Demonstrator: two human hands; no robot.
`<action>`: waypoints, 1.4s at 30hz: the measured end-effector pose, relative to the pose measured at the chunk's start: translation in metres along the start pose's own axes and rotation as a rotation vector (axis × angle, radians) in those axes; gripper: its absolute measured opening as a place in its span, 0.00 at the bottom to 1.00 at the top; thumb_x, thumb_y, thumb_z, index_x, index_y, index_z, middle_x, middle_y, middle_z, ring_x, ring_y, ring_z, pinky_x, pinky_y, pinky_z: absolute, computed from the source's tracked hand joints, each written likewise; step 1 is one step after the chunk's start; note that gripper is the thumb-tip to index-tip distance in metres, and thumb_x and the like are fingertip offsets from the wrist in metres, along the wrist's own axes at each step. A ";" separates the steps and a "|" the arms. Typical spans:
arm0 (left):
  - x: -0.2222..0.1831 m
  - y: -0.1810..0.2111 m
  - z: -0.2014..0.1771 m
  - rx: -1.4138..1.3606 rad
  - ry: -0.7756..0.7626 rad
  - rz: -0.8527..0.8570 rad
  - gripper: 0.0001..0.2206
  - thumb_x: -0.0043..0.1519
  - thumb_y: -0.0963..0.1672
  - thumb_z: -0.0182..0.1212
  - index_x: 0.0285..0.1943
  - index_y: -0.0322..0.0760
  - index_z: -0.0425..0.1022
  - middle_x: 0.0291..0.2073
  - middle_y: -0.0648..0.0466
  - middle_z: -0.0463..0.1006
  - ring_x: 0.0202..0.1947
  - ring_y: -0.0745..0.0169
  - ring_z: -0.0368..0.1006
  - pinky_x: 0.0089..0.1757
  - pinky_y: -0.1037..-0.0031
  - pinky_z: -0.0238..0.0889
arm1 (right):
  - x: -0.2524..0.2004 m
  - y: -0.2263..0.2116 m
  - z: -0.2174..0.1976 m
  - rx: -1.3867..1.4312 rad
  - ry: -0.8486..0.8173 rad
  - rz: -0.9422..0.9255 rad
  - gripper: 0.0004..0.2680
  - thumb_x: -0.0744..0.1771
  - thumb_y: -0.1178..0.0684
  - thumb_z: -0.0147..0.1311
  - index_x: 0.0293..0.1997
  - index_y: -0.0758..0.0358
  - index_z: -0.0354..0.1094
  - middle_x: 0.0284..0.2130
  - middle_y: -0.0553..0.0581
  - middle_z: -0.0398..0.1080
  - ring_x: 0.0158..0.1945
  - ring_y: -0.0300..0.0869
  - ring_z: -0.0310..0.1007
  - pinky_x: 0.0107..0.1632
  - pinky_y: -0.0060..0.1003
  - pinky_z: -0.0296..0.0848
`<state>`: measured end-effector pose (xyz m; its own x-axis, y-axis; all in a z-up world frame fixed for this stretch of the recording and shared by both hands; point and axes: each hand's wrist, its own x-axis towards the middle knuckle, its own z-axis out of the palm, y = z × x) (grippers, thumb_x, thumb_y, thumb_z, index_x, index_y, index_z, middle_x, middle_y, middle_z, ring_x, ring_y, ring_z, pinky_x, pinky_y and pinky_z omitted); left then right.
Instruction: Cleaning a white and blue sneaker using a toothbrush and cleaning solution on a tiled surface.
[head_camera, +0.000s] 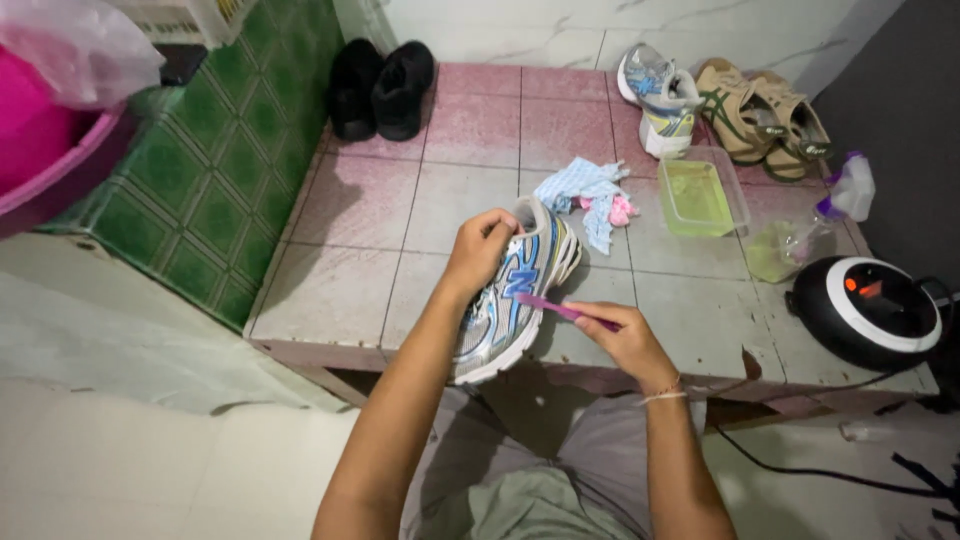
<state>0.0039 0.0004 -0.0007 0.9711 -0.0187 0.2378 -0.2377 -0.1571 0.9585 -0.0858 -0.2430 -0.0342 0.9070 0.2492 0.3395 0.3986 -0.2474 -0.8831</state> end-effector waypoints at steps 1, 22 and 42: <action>0.000 0.004 -0.001 0.002 0.002 0.009 0.10 0.61 0.47 0.54 0.35 0.43 0.80 0.21 0.50 0.74 0.32 0.60 0.70 0.40 0.70 0.65 | 0.001 0.004 0.000 0.000 0.002 -0.009 0.08 0.65 0.61 0.60 0.47 0.63 0.80 0.39 0.66 0.81 0.46 0.46 0.78 0.50 0.45 0.75; -0.007 0.017 -0.001 -0.012 -0.003 -0.089 0.09 0.60 0.47 0.54 0.34 0.46 0.80 0.19 0.56 0.69 0.29 0.65 0.66 0.36 0.75 0.61 | -0.002 0.004 -0.002 0.028 -0.020 0.030 0.08 0.66 0.59 0.59 0.48 0.63 0.79 0.40 0.66 0.81 0.46 0.49 0.79 0.51 0.47 0.74; 0.000 0.004 0.000 -0.024 0.006 -0.092 0.10 0.61 0.48 0.54 0.34 0.45 0.81 0.19 0.53 0.71 0.29 0.63 0.68 0.37 0.74 0.63 | -0.003 -0.007 -0.003 0.035 -0.052 0.066 0.08 0.65 0.60 0.59 0.47 0.65 0.79 0.39 0.68 0.81 0.45 0.49 0.79 0.48 0.46 0.76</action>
<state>0.0026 -0.0006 0.0033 0.9888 0.0007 0.1494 -0.1479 -0.1338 0.9799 -0.0907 -0.2450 -0.0275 0.9223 0.2824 0.2639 0.3327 -0.2325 -0.9139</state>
